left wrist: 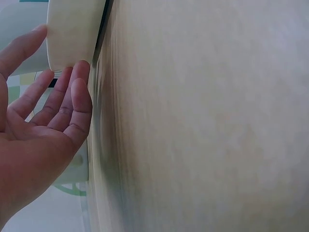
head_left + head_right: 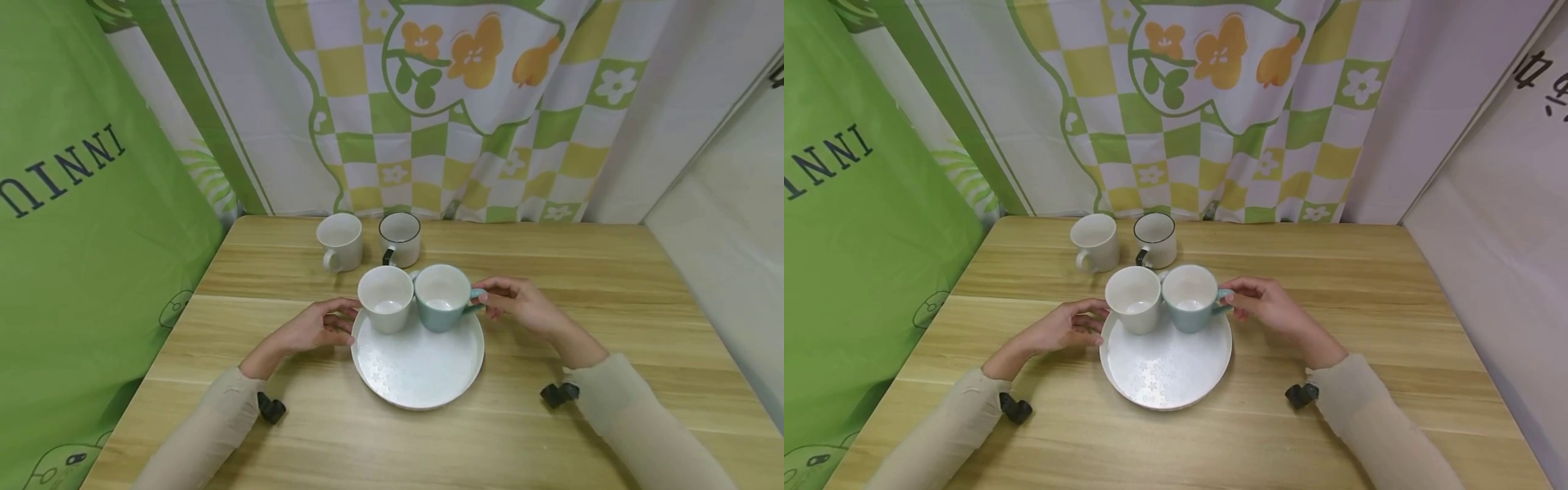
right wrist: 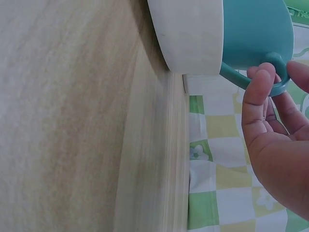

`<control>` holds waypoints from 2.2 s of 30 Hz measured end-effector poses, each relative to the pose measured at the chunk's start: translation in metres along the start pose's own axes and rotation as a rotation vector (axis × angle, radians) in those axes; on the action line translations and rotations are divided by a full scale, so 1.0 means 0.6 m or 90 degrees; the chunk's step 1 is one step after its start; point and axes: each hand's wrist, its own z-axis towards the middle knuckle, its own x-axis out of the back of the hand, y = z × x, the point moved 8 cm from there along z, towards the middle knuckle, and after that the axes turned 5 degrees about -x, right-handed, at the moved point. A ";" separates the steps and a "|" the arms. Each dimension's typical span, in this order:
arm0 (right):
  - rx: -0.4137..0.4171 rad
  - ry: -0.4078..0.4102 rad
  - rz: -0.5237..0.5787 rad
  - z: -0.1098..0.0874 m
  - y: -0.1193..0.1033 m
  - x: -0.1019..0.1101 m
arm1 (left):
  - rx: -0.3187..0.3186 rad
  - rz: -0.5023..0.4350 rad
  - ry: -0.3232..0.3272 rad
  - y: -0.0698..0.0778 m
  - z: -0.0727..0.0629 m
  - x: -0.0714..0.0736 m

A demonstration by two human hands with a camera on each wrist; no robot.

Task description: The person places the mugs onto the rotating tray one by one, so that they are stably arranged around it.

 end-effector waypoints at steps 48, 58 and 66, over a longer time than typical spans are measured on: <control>-0.007 -0.031 -0.019 -0.036 0.034 -0.015 | 0.026 0.032 0.225 0.021 -0.004 0.092; -0.022 -0.041 -0.013 -0.042 0.049 -0.028 | 0.025 0.020 0.279 0.023 -0.011 0.117; -0.043 -0.055 -0.022 -0.049 0.054 -0.038 | 0.036 0.029 0.336 0.025 -0.016 0.144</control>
